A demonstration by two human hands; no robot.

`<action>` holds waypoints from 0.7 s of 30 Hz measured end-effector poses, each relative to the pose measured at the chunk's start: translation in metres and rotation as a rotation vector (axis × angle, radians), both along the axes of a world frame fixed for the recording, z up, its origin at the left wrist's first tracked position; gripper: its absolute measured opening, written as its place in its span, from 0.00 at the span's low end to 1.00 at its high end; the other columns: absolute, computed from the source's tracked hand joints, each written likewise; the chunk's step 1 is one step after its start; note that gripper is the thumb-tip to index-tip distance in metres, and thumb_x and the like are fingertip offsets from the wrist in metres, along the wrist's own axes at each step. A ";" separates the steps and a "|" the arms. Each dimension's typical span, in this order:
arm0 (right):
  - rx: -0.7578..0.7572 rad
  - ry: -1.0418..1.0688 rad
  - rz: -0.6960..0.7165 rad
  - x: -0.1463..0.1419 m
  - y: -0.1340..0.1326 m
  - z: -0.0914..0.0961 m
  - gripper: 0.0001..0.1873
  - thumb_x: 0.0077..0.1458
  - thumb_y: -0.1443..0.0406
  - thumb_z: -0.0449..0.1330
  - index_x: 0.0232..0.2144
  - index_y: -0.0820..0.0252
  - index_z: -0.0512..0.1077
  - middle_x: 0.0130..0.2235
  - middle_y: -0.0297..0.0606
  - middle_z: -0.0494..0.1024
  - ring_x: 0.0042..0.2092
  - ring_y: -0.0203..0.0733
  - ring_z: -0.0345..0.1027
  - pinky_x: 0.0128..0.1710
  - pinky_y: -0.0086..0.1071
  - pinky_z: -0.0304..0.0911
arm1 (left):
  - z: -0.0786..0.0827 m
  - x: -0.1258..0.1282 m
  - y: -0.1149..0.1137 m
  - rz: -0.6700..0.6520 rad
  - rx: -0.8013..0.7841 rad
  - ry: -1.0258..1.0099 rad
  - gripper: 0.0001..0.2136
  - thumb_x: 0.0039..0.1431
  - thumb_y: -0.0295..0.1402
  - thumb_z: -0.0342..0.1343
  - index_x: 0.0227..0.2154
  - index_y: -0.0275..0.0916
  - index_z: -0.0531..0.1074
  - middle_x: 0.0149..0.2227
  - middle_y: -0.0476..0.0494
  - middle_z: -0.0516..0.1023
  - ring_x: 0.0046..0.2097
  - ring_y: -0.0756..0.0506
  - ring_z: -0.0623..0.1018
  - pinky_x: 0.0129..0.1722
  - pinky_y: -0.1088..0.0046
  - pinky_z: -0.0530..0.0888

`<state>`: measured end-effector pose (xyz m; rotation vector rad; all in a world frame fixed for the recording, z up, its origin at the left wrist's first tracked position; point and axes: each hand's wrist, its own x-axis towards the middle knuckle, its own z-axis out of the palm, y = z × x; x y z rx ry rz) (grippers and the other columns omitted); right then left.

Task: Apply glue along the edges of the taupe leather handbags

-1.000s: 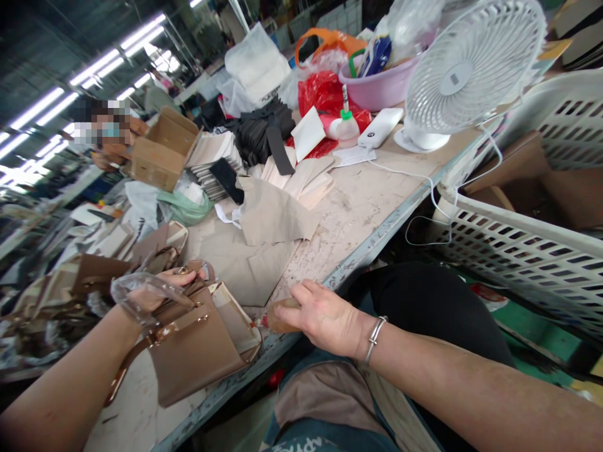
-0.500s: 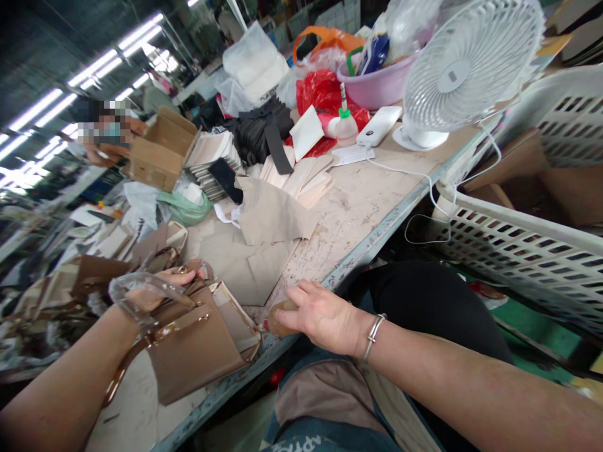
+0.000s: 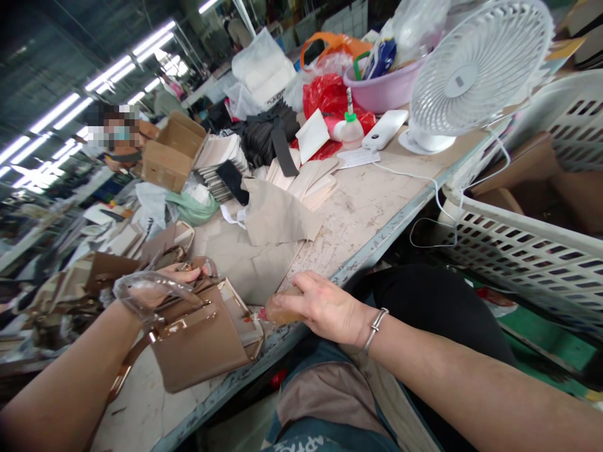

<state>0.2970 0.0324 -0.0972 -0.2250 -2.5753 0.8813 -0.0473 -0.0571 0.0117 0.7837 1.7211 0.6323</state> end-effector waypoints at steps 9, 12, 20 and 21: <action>0.127 -0.114 0.005 -0.003 -0.002 -0.003 0.30 0.51 0.77 0.54 0.56 0.55 0.66 0.41 0.42 0.62 0.43 0.46 0.58 0.46 0.38 0.62 | 0.025 0.019 -0.005 -0.073 0.033 0.177 0.10 0.59 0.41 0.57 0.36 0.40 0.71 0.37 0.51 0.76 0.42 0.44 0.74 0.45 0.70 0.69; 0.113 -0.125 0.007 -0.002 -0.002 -0.001 0.30 0.51 0.77 0.54 0.56 0.54 0.67 0.40 0.41 0.62 0.43 0.46 0.58 0.46 0.37 0.61 | 0.028 0.021 -0.012 -0.109 0.058 0.236 0.10 0.58 0.40 0.57 0.37 0.40 0.71 0.37 0.50 0.75 0.41 0.44 0.74 0.43 0.70 0.69; 0.056 -0.152 0.019 -0.002 -0.001 0.003 0.28 0.49 0.78 0.54 0.51 0.55 0.69 0.40 0.40 0.63 0.43 0.45 0.59 0.44 0.35 0.60 | 0.034 0.042 -0.040 -0.314 0.124 0.563 0.12 0.60 0.44 0.53 0.36 0.40 0.72 0.36 0.49 0.77 0.38 0.44 0.74 0.42 0.71 0.69; 0.046 -0.154 0.020 -0.001 -0.001 0.004 0.27 0.48 0.79 0.54 0.50 0.55 0.70 0.40 0.39 0.63 0.42 0.44 0.59 0.43 0.34 0.60 | 0.034 0.045 -0.043 -0.344 0.125 0.598 0.12 0.61 0.44 0.52 0.36 0.41 0.72 0.36 0.49 0.77 0.39 0.44 0.74 0.43 0.71 0.68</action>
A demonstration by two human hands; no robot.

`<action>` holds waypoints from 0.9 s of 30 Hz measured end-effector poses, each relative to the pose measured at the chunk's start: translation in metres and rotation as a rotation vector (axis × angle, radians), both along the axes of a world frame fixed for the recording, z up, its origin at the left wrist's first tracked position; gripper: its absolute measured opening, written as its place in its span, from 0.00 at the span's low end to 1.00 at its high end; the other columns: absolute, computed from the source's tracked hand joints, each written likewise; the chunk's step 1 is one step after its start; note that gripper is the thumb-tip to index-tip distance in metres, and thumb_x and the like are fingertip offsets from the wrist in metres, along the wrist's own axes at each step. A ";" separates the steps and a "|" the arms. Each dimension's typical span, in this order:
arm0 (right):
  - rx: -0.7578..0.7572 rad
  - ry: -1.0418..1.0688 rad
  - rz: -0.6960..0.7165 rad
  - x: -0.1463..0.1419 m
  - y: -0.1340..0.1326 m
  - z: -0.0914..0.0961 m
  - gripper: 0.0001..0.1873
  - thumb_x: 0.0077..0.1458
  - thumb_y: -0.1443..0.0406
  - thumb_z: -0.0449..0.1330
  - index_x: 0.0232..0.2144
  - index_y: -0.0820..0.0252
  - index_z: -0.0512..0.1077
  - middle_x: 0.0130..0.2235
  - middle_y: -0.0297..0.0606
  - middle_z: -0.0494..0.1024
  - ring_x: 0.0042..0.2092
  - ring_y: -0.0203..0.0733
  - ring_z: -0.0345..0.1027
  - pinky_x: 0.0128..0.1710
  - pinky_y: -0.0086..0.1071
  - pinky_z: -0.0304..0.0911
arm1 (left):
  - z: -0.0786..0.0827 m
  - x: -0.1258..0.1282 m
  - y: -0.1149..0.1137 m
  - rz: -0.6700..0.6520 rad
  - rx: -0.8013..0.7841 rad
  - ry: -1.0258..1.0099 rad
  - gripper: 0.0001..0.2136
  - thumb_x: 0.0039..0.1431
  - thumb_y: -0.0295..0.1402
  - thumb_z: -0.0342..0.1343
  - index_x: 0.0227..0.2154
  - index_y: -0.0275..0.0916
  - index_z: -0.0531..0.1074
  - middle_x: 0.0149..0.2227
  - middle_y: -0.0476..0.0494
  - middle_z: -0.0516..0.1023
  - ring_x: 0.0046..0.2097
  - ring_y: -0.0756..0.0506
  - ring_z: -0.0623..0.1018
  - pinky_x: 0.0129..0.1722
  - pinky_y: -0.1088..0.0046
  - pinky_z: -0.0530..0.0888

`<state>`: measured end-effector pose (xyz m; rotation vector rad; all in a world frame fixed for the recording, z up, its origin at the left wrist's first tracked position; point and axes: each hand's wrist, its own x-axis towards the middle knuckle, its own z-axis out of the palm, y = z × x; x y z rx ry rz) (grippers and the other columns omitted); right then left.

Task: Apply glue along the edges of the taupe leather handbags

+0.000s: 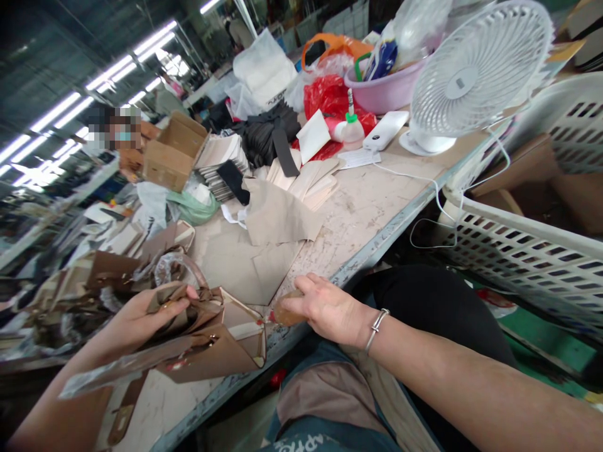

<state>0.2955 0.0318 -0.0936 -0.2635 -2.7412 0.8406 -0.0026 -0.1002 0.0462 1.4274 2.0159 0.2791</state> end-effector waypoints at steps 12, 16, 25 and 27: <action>-0.103 -0.009 0.067 0.008 0.003 0.009 0.27 0.50 0.79 0.55 0.50 0.52 0.71 0.37 0.36 0.63 0.40 0.41 0.60 0.40 0.30 0.59 | 0.003 0.012 -0.021 -0.061 0.038 0.178 0.15 0.59 0.48 0.52 0.35 0.42 0.73 0.37 0.44 0.79 0.40 0.40 0.76 0.45 0.67 0.69; -0.110 0.003 0.039 0.006 0.001 0.005 0.31 0.48 0.79 0.55 0.53 0.52 0.69 0.39 0.38 0.63 0.42 0.41 0.60 0.42 0.31 0.59 | 0.001 0.012 -0.026 -0.060 0.049 0.164 0.13 0.60 0.46 0.52 0.37 0.42 0.72 0.38 0.44 0.79 0.41 0.41 0.76 0.45 0.68 0.69; -0.115 -0.005 0.051 0.006 -0.002 0.008 0.30 0.49 0.79 0.54 0.51 0.51 0.70 0.38 0.37 0.63 0.40 0.41 0.60 0.40 0.31 0.59 | 0.002 0.019 -0.035 -0.046 0.058 0.186 0.12 0.60 0.44 0.53 0.39 0.43 0.72 0.41 0.45 0.79 0.44 0.41 0.76 0.48 0.68 0.68; -0.114 0.001 0.040 0.005 -0.003 0.008 0.31 0.48 0.79 0.55 0.53 0.52 0.69 0.39 0.38 0.63 0.41 0.42 0.60 0.41 0.32 0.59 | 0.002 0.021 -0.036 -0.057 0.068 0.188 0.11 0.60 0.44 0.53 0.38 0.44 0.73 0.40 0.46 0.79 0.43 0.41 0.76 0.46 0.69 0.69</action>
